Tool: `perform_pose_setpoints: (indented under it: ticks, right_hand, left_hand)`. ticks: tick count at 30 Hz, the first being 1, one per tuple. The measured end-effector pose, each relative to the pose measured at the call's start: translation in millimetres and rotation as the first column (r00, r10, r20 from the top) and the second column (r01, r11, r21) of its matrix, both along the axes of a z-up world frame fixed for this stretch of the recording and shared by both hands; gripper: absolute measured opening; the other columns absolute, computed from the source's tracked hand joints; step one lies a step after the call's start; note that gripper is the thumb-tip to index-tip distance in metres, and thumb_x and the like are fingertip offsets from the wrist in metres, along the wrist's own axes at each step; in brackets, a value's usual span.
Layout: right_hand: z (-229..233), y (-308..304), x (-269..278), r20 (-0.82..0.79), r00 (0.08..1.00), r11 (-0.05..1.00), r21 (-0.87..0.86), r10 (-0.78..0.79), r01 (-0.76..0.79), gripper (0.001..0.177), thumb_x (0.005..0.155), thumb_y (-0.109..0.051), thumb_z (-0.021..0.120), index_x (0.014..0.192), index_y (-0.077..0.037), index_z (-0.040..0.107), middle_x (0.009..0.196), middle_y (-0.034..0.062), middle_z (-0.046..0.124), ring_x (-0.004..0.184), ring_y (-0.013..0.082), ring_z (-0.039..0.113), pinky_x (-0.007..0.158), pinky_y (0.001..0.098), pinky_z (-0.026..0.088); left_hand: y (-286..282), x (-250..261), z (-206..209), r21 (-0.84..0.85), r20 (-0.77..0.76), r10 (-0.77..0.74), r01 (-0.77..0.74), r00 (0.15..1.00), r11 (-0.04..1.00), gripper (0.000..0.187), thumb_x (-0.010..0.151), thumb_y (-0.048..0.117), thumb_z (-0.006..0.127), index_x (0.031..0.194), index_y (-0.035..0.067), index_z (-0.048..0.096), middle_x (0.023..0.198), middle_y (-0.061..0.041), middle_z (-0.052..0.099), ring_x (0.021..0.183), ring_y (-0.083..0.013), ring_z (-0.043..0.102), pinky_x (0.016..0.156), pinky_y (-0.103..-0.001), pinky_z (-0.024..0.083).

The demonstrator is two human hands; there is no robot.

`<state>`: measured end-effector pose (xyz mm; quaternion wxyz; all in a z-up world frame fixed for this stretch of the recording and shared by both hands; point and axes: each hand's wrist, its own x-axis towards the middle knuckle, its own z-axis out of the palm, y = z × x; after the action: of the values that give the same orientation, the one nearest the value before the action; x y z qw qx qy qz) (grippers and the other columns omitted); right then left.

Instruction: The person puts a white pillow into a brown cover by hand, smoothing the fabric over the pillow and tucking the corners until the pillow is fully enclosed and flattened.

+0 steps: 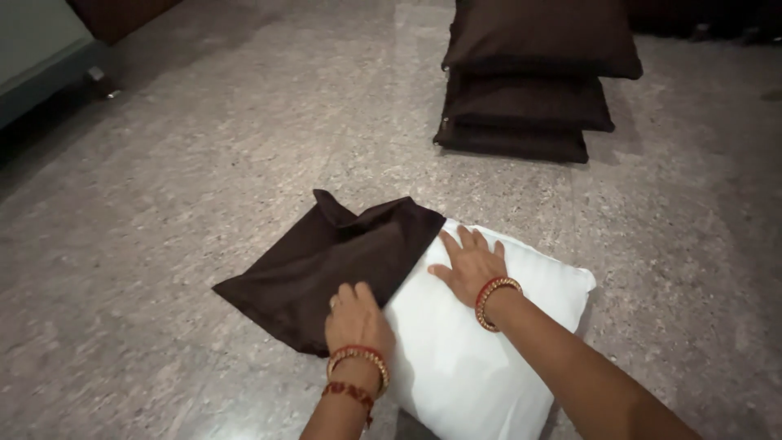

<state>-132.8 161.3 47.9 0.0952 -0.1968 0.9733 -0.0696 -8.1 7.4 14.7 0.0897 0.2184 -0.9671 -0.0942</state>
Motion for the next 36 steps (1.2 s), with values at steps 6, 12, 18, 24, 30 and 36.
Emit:
perform_pose_setpoints:
  ticks: [6, 12, 18, 24, 30, 36]
  right_hand:
    - [5.8, -19.7, 33.1, -0.102, 0.990, 0.972, -0.207, 0.096, -0.116, 0.042, 0.095, -0.030, 0.060, 0.135, -0.016, 0.059, 0.141, 0.0152, 0.056, 0.132, 0.0311, 0.052, 0.113, 0.0490, 0.042]
    - [36.4, -43.4, 81.4, 0.044, 0.946, 0.946, -0.076, 0.320, -0.316, 0.092, 0.082, -0.050, 0.075, 0.154, -0.013, 0.032, 0.157, 0.0256, 0.026, 0.147, 0.0427, 0.021, 0.116, 0.0620, 0.019]
    - [37.7, -54.8, 96.7, 0.088, 0.945, 0.940, 0.102, 0.316, -0.325, 0.101, 0.079, -0.059, 0.077, 0.153, -0.007, 0.029, 0.165, 0.0228, 0.013, 0.154, 0.0419, 0.008, 0.120, 0.0631, 0.015]
    - [17.2, -62.5, 86.7, 0.072, 0.955, 0.956, 0.037, 0.288, -0.291, 0.087, 0.084, -0.046, 0.077, 0.150, -0.008, 0.036, 0.164, 0.0204, 0.018, 0.154, 0.0417, 0.011, 0.120, 0.0637, 0.017]
    - [8.7, -61.7, 86.6, -0.009, 0.963, 0.961, -0.063, 0.268, -0.268, 0.079, 0.082, -0.041, 0.078, 0.144, -0.007, 0.043, 0.159, 0.0202, 0.026, 0.150, 0.0408, 0.018, 0.117, 0.0635, 0.019]
    - [-2.2, -66.3, 107.7, -0.213, 0.844, 0.843, -0.126, 0.492, -0.523, 0.053, 0.090, -0.031, 0.071, 0.138, -0.011, 0.059, 0.145, 0.0199, 0.048, 0.144, 0.0375, 0.037, 0.119, 0.0644, 0.025]
  left_hand:
    - [-3.9, 8.6, -40.3, -0.029, 0.064, -0.010, 0.012, 0.998, 1.000, 0.015, 0.094, 0.009, 0.061, 0.106, 0.010, 0.053, 0.107, -0.014, 0.059, 0.091, -0.0344, 0.071, 0.070, -0.041, 0.063]
    - [-38.0, -27.8, -20.1, -0.001, 0.062, -0.052, 0.052, 0.997, 0.999, 0.044, 0.072, 0.011, 0.071, 0.111, 0.009, 0.050, 0.110, -0.015, 0.058, 0.092, -0.0353, 0.070, 0.071, -0.042, 0.061]
    - [-41.0, -9.7, -28.0, -0.017, -0.238, -0.032, 0.029, 0.971, 0.999, 0.019, 0.087, 0.004, 0.064, 0.103, 0.010, 0.056, 0.105, -0.015, 0.059, 0.097, -0.0345, 0.068, 0.071, -0.042, 0.060]
    - [-45.6, 25.7, -52.1, 0.296, -0.287, 0.325, -0.239, 0.901, 0.925, 0.025, 0.083, 0.015, 0.068, 0.104, 0.005, 0.059, 0.108, -0.019, 0.061, 0.095, -0.0413, 0.066, 0.082, -0.050, 0.053]
    - [-42.8, 12.6, -87.3, 0.694, -0.047, 0.657, -0.449, 0.752, 0.563, 0.030, 0.087, 0.030, 0.070, 0.106, 0.007, 0.069, 0.108, -0.019, 0.073, 0.102, -0.0397, 0.069, 0.093, -0.047, 0.053]
    - [-58.2, 5.9, -138.4, 0.830, -0.372, 0.581, -0.021, 0.724, 0.558, 0.026, 0.091, 0.025, 0.070, 0.106, 0.004, 0.064, 0.097, -0.014, 0.074, 0.088, -0.0258, 0.069, 0.084, -0.038, 0.055]
